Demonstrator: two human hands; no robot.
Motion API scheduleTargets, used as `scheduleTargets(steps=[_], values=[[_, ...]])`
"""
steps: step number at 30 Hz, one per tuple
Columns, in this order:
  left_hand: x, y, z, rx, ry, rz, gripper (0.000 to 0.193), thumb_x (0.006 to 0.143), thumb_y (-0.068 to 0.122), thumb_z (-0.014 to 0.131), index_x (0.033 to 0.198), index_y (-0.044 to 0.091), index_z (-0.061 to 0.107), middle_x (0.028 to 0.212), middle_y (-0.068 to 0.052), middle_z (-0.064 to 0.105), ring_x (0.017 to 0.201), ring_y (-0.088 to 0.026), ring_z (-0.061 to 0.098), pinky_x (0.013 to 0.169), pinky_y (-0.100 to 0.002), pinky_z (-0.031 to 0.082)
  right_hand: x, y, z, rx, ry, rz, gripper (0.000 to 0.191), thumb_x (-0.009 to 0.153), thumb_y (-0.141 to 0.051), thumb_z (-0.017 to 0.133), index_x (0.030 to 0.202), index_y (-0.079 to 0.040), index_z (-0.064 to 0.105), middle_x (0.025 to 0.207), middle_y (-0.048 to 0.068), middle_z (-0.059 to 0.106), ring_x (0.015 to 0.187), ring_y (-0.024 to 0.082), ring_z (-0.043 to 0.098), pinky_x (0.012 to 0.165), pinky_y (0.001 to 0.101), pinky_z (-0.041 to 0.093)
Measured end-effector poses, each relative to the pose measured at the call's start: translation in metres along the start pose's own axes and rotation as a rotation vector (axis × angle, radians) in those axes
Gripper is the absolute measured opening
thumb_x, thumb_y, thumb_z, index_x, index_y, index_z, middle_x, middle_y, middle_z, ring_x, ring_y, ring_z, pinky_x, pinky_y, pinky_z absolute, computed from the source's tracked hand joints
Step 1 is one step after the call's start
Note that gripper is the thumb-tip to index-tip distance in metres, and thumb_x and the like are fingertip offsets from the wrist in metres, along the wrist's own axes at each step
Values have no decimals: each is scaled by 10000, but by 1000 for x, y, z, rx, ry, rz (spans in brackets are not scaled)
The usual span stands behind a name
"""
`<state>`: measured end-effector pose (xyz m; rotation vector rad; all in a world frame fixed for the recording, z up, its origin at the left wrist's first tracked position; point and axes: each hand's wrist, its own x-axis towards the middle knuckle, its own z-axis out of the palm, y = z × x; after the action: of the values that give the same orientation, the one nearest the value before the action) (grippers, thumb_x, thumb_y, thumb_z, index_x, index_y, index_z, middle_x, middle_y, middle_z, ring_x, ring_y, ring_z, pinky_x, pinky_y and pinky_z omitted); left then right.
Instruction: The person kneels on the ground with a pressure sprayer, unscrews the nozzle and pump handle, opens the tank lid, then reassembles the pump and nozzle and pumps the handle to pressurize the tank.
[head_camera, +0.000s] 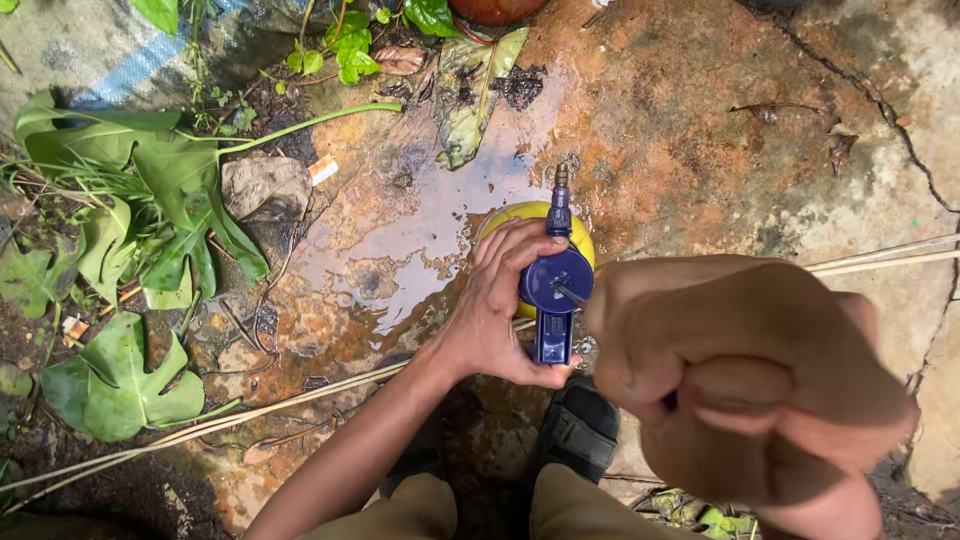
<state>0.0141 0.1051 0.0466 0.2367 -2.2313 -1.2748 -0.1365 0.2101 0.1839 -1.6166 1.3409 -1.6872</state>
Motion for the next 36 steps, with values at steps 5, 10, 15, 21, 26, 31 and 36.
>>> scheduleTargets(steps=[5,10,15,21,26,31,36], values=[[-2,-2,1,-83,50,15,1191,613,536,922,1514,74,294,1483,-188,502,1464,-427,455,1303,-582,297,-8,47,22,-220,-53,-23,231,1152,-131,431,1017,0,564,799,54,615,583,148,601,547,322,528],[1,0,0,-19,7,-8,1139,568,523,916,1467,91,368,1454,-197,503,1436,-415,484,1280,-568,326,29,-10,5,-48,-52,104,257,1163,-155,435,1003,1,562,794,63,623,568,125,577,500,284,471],[-4,1,-2,-54,-38,17,1155,588,520,954,1477,97,352,1497,-200,484,1433,-398,476,1275,-557,300,13,-28,0,-35,-10,-20,293,1180,-180,414,997,-7,564,761,36,594,539,115,566,496,274,460],[-2,-2,2,-33,-12,-19,1204,562,509,923,1495,60,309,1477,-237,454,1450,-434,451,1283,-584,300,-7,48,19,-117,-65,22,351,1193,-219,388,976,-9,565,709,0,559,493,93,529,463,246,422],[1,-2,0,-4,-17,2,1163,574,483,942,1488,90,339,1457,-184,496,1443,-396,497,1303,-556,308,25,-28,6,147,60,154,409,1154,-321,416,937,3,540,716,32,544,483,60,515,410,215,396],[-1,0,0,-15,13,1,1219,544,520,937,1483,53,315,1440,-223,477,1427,-417,475,1314,-583,256,2,23,20,-103,39,13,378,1191,-254,393,963,-7,565,797,39,618,524,82,564,476,228,439],[3,1,1,10,11,-4,1187,571,489,891,1497,43,296,1461,-219,479,1460,-403,473,1358,-598,200,24,22,18,-13,-156,208,355,1181,-244,417,976,-8,585,738,17,610,495,58,529,497,232,436]])
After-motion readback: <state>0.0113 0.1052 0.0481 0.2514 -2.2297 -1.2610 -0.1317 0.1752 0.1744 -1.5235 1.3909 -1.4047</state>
